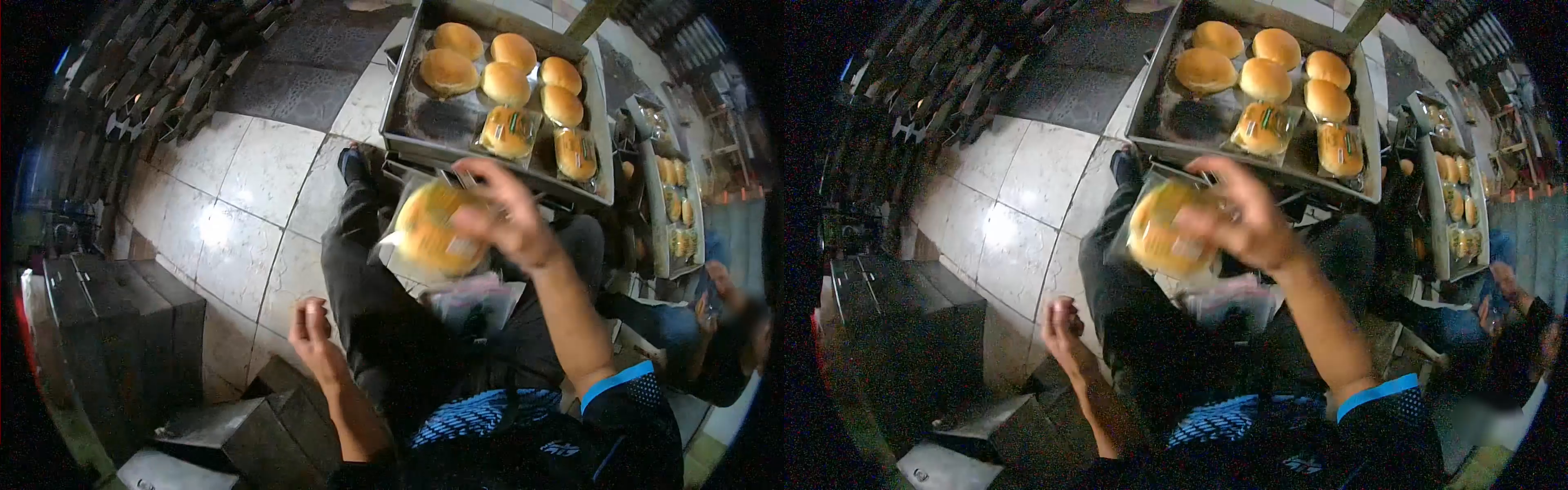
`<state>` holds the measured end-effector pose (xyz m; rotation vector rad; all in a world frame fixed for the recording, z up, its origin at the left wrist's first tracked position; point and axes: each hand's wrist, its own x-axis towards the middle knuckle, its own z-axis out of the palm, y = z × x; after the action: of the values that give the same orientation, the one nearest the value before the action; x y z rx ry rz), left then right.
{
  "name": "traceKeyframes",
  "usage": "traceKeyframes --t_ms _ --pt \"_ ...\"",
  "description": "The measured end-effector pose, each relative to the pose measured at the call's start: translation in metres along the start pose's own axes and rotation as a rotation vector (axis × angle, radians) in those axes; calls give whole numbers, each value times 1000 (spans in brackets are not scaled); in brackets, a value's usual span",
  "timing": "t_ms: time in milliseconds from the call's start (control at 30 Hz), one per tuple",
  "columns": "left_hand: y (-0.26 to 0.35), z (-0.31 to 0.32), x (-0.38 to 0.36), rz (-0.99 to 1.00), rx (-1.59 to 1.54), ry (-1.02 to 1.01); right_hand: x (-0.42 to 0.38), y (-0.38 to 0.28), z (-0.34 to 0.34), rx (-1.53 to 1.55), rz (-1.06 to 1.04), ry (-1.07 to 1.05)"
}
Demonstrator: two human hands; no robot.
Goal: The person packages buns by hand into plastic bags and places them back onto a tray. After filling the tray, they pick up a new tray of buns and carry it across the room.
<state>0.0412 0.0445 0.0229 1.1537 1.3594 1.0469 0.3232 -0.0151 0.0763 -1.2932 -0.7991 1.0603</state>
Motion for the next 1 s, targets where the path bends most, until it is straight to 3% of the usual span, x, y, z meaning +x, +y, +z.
traceKeyframes --t_ms 67,100,133,200,267,333,433,467,533,633,667,767,867,900,933,1000 --pt "-7 38 -15 50 -13 -158 26 -3 -24 -33 -109 346" --pt "-12 55 -24 95 9 -324 44 -6 -34 -266 -134 417" --pt "-16 71 -32 143 32 -492 53 -10 -37 -542 -143 464" --pt "-16 102 -42 586 427 -633 58 -18 -38 -946 -240 515" --pt "-47 109 -51 529 536 -767 40 -11 -35 -1194 -440 484" --pt "-54 100 -51 521 498 -815 3 12 -28 -980 -529 233" --pt "-55 90 -48 574 421 -805 -70 62 -33 -830 -95 -258" --pt "-56 92 -51 598 438 -798 -88 66 -30 -826 -70 -250" --pt "-59 98 -59 656 465 -772 -110 80 -23 -734 -132 -3" --pt "-69 102 -66 674 582 -691 -117 67 -18 -824 -130 78" --pt "-67 103 -66 685 591 -680 -116 68 -24 -802 -138 19" --pt "-41 107 -68 435 279 -763 -106 72 -49 -809 -237 -141" --pt "-29 108 -63 482 341 -828 -109 54 -40 -841 -567 398" --pt "-25 109 -62 440 342 -871 -108 40 -44 -782 -514 438" --pt "-31 109 -59 426 353 -895 -105 29 -47 -658 -405 343" --pt "-50 109 -55 372 384 -954 -100 44 -55 -741 -383 0"
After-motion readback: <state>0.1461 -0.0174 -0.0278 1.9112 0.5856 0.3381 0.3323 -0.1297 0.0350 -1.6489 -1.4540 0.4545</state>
